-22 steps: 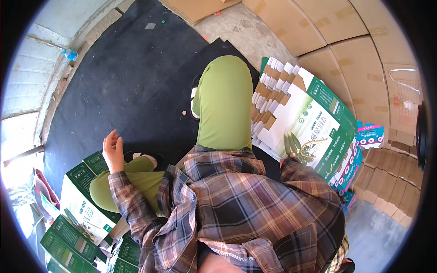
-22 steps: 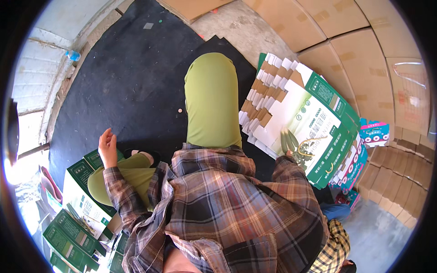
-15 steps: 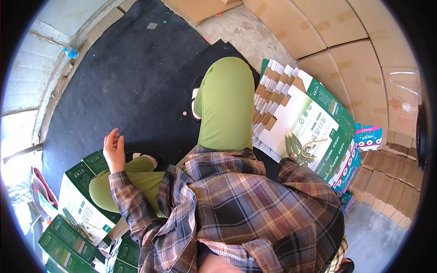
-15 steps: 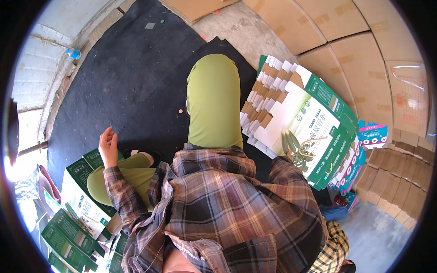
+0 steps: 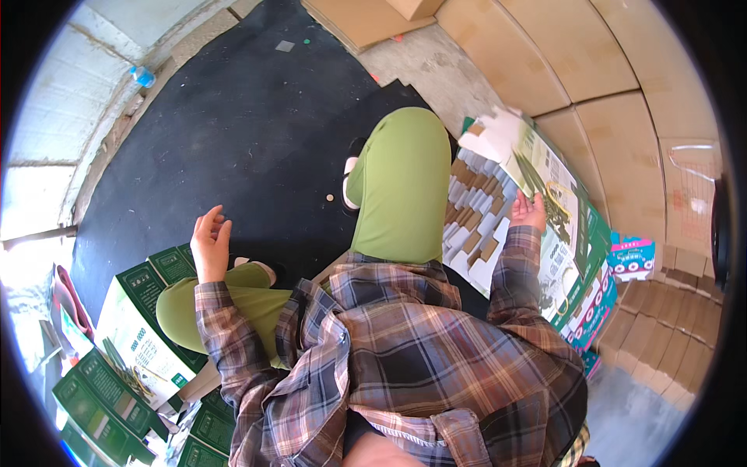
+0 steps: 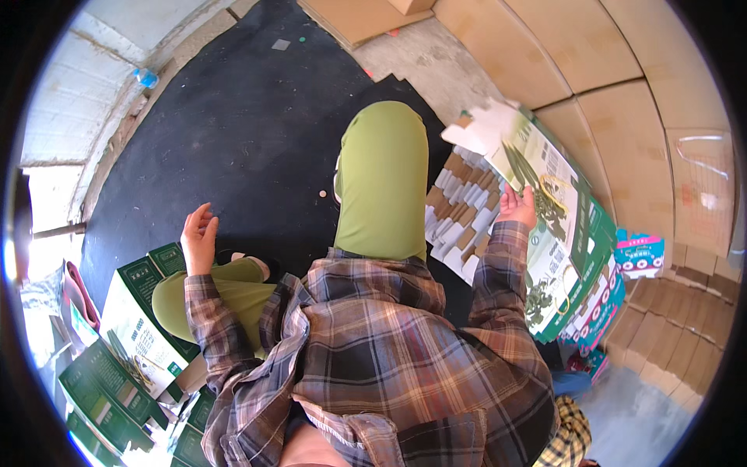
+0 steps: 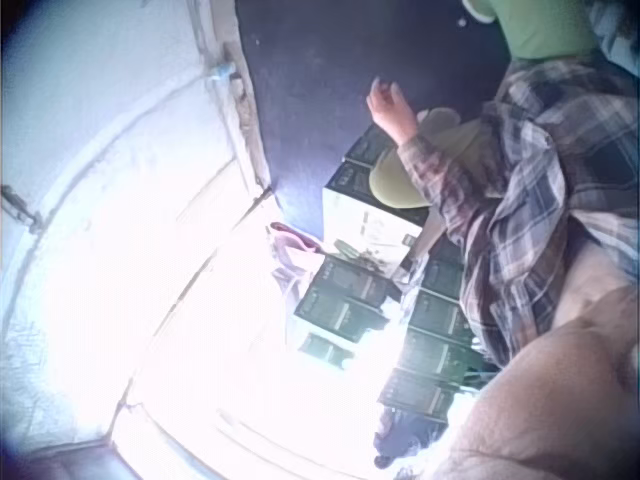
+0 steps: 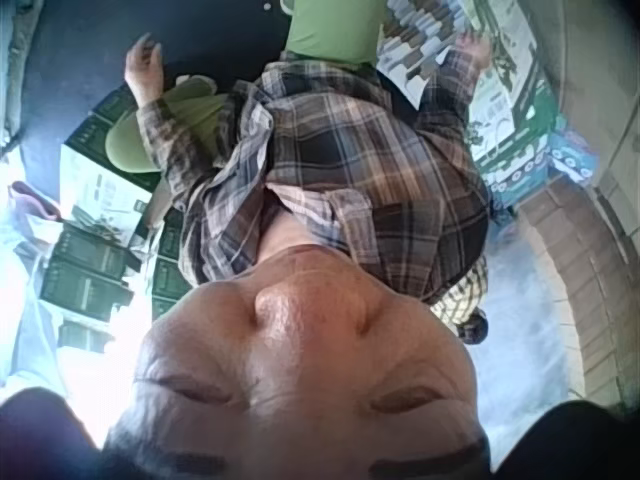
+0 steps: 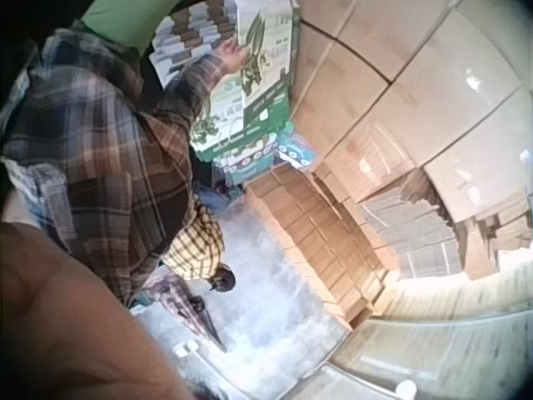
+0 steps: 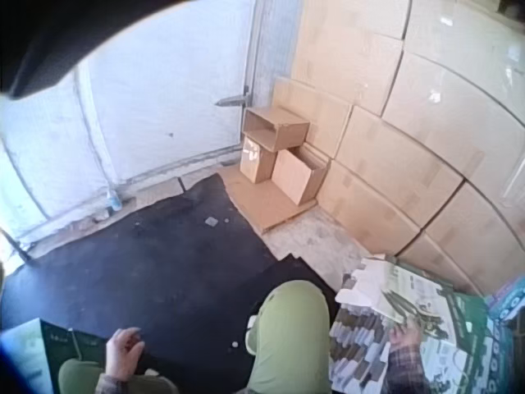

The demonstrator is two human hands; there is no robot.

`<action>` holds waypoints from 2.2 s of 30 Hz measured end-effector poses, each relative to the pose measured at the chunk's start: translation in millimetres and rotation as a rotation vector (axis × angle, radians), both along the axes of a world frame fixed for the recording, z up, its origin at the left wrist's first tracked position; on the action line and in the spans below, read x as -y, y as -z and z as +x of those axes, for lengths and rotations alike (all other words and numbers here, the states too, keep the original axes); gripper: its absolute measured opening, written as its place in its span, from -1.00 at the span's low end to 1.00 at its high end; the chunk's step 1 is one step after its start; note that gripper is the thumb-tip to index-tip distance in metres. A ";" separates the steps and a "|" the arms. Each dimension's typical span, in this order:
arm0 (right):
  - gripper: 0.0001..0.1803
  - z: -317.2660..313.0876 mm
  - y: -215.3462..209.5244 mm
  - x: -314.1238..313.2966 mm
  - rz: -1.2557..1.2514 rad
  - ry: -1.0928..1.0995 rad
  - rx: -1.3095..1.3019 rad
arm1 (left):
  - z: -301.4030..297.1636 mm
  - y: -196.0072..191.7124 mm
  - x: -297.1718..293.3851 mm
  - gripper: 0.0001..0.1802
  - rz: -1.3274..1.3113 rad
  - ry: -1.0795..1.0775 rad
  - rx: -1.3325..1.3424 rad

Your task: The recorder is folding flat cardboard sheets into boxes and stacking them in a warehouse.

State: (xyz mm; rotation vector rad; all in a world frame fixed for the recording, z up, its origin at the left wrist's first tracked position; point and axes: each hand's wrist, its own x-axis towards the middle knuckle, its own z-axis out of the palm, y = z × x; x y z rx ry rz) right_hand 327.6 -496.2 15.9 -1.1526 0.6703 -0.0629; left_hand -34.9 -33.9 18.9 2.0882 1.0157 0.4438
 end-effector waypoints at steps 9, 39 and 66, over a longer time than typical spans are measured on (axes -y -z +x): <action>-0.76 33.9 -77.8 -113.5 0.232 -0.816 0.125 | -8.7 3.6 -8.3 -0.56 -0.033 -0.099 -0.032; -0.54 30.1 -43.5 -368.5 -0.380 -1.339 0.076 | -29.5 -9.8 -47.1 -0.76 -0.346 -0.662 0.967; -0.13 -11.5 -50.1 -400.1 -0.868 -1.201 0.939 | -31.7 -56.1 -3.5 -0.65 -0.193 -0.164 0.536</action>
